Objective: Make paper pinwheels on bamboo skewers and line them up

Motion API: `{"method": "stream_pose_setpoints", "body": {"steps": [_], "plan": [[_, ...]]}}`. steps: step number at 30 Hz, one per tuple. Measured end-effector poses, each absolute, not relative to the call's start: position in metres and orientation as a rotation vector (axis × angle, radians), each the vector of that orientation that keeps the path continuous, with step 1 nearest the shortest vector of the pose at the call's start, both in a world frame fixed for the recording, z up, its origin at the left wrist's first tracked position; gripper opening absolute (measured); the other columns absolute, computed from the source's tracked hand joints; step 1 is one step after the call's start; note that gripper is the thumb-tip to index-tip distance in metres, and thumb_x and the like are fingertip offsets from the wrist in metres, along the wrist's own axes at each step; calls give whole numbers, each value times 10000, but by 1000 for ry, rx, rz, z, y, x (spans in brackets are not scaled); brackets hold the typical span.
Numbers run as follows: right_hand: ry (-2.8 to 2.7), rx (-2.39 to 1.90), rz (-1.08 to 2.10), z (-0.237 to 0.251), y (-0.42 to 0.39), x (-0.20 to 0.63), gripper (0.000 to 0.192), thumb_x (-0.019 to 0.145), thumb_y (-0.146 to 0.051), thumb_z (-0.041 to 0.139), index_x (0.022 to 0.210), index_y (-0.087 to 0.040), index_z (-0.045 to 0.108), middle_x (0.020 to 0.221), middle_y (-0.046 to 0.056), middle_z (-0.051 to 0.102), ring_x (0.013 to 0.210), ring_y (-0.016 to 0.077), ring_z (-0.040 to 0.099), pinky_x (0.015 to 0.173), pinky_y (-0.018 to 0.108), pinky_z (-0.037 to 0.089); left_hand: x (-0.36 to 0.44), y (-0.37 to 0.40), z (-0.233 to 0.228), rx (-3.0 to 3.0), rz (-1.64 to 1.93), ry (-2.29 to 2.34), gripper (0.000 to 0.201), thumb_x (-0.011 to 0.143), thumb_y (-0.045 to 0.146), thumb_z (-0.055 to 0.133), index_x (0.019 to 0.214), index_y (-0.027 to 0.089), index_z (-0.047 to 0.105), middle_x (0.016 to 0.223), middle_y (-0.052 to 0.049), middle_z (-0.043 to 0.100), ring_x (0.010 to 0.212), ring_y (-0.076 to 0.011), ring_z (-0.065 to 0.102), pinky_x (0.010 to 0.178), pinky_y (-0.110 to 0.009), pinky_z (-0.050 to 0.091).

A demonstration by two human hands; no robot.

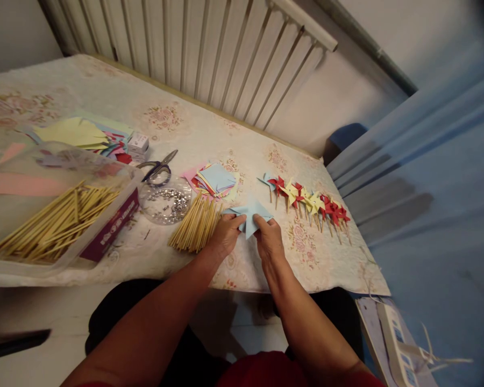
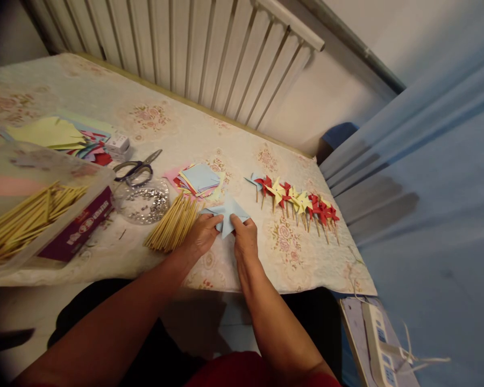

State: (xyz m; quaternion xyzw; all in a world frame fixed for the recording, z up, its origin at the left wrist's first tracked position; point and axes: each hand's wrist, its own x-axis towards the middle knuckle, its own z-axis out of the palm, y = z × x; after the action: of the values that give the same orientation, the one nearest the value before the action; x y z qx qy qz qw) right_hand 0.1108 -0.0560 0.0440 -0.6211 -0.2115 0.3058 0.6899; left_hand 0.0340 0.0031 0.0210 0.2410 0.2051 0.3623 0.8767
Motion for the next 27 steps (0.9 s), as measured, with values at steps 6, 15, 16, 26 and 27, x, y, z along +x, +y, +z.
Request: {"method": "stream_pose_setpoints", "body": {"steps": [6,15,16,26,27], "plan": [[-588,-1662,244,39,-89,116,178,804,-353,576,785,-177,589,657,-29,557,579,108,505,571,236,421,31,6,24,518,740,433,199,576,253,720,722,137,649,573,14,608,628,-136,596,562,-225,396],[-1296,-1723,-113,30,-104,108,234,855,-203,506,1042,-209,648,879,44,630,767,155,582,716,302,486,31,4,26,489,748,448,158,548,222,731,631,164,610,537,46,558,521,-95,507,528,-225,374],[-1311,-1723,-98,31,-102,108,231,855,-203,509,1035,-212,653,873,42,631,760,154,584,713,300,488,31,4,26,494,755,440,157,552,223,734,622,163,607,544,47,557,521,-89,498,534,-224,375],[-934,-1730,312,40,-85,102,168,813,-351,585,820,-196,650,603,-28,603,507,128,557,549,259,458,30,6,25,593,763,405,166,594,229,704,594,139,565,561,34,522,529,-82,469,521,-225,347],[-898,-1726,343,42,-84,101,168,807,-353,586,792,-195,639,554,-39,579,485,126,543,529,252,445,31,6,23,606,763,412,166,602,239,701,600,140,567,566,31,526,534,-85,475,519,-225,347]]}}
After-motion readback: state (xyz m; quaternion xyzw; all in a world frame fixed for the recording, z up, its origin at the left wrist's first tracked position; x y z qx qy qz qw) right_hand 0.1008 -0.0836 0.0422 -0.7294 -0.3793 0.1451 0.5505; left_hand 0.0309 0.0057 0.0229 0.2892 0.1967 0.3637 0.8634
